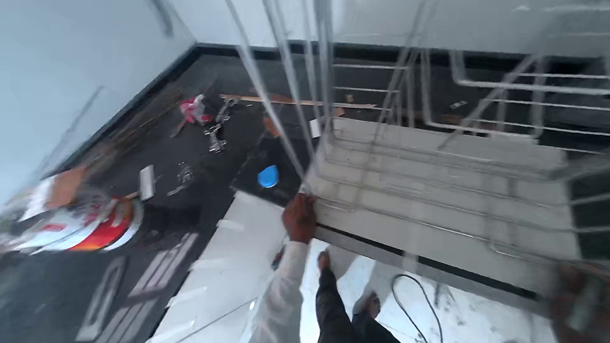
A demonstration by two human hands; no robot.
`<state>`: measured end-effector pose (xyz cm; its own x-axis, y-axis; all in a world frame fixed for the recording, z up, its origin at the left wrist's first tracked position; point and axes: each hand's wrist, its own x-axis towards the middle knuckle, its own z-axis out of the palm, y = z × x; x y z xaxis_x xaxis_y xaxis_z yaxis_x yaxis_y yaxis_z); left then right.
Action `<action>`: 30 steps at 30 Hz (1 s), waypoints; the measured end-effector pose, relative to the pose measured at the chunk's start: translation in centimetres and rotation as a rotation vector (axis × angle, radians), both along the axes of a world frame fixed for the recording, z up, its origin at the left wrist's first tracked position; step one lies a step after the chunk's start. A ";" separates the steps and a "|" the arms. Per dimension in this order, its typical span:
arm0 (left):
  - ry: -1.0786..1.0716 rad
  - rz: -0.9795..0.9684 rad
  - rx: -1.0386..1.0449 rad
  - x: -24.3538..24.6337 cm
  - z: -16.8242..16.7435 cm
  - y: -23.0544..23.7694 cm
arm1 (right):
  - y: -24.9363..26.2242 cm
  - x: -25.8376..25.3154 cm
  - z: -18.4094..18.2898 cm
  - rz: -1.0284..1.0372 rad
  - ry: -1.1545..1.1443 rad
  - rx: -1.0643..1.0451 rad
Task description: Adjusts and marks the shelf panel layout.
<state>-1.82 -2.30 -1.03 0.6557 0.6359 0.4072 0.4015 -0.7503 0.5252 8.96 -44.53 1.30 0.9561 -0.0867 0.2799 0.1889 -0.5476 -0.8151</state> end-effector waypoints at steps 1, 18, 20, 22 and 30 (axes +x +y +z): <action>0.002 -0.035 -0.001 -0.2 -0.1 0.0 | 0.7 -0.2 0.9 -0.051 0.034 -0.023; 0.176 0.069 -0.104 0.6 0.9 -0.7 | -2.3 1.1 -3.2 -0.174 -0.226 -0.282; 0.175 0.070 -0.100 0.6 0.8 -0.6 | -2.3 1.1 -3.2 -0.179 -0.219 -0.291; 0.167 0.073 -0.095 0.6 0.7 -0.5 | -2.3 1.1 -3.2 -0.182 -0.219 -0.301; 0.169 0.063 -0.103 0.5 0.9 -0.5 | -2.3 1.1 -2.8 -0.156 -0.200 -0.251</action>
